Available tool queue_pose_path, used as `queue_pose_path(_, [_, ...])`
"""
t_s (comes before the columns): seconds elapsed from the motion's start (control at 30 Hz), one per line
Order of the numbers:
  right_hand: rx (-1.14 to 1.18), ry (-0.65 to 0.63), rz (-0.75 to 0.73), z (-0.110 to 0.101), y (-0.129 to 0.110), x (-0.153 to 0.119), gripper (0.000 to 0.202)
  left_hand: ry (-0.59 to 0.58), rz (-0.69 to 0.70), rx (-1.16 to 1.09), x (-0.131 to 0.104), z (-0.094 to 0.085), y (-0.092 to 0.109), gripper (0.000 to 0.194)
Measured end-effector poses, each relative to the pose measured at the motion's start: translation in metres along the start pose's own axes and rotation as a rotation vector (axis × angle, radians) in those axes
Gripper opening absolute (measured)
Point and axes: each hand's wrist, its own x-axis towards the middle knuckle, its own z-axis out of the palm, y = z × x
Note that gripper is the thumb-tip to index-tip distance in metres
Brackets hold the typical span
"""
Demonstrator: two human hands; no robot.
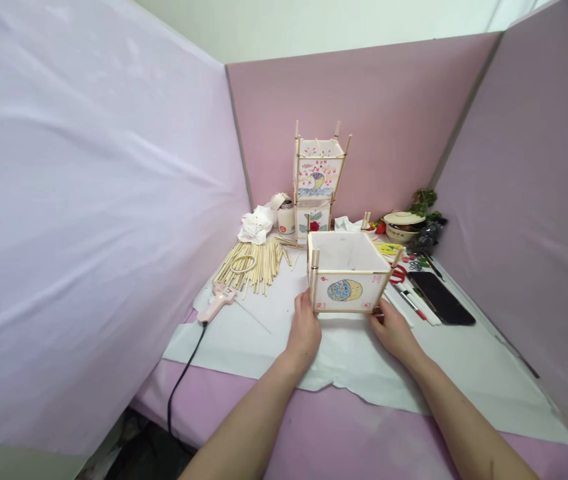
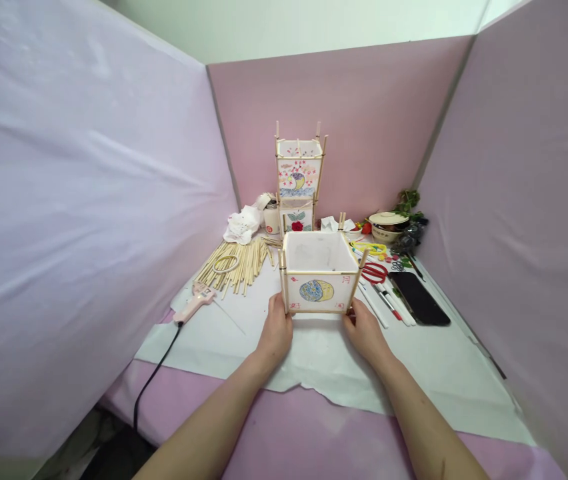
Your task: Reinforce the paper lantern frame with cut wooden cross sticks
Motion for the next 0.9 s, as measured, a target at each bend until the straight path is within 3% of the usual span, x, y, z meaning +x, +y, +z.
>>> queue_pose_path(0.17, [0.003,-0.015,0.028,0.001,0.003,-0.001,0.025,-0.028,-0.013,0.015,-0.001,0.001,-0.003,0.062])
queue_pose_path(0.37, [0.063,-0.013,0.069,0.004,0.011,0.0,0.038,0.113,-0.041,0.111,0.015,-0.015,-0.008,0.066])
queue_pose_path(0.43, [0.056,-0.017,0.072,0.004,0.013,0.001,0.039,0.13,-0.054,0.2,0.032,-0.029,-0.015,0.059])
queue_pose_path(0.67, [0.074,0.024,0.096,0.002,0.006,0.0,0.047,-0.019,-0.149,0.433,0.127,-0.081,-0.053,0.027])
queue_pose_path(0.83, [0.181,0.093,0.123,0.004,0.006,0.0,0.046,-0.105,-0.247,0.582,0.17,-0.082,-0.061,0.015])
queue_pose_path(0.9, [0.203,0.101,0.123,0.004,0.009,0.001,0.046,-0.137,-0.278,0.627,0.18,-0.076,-0.061,0.019])
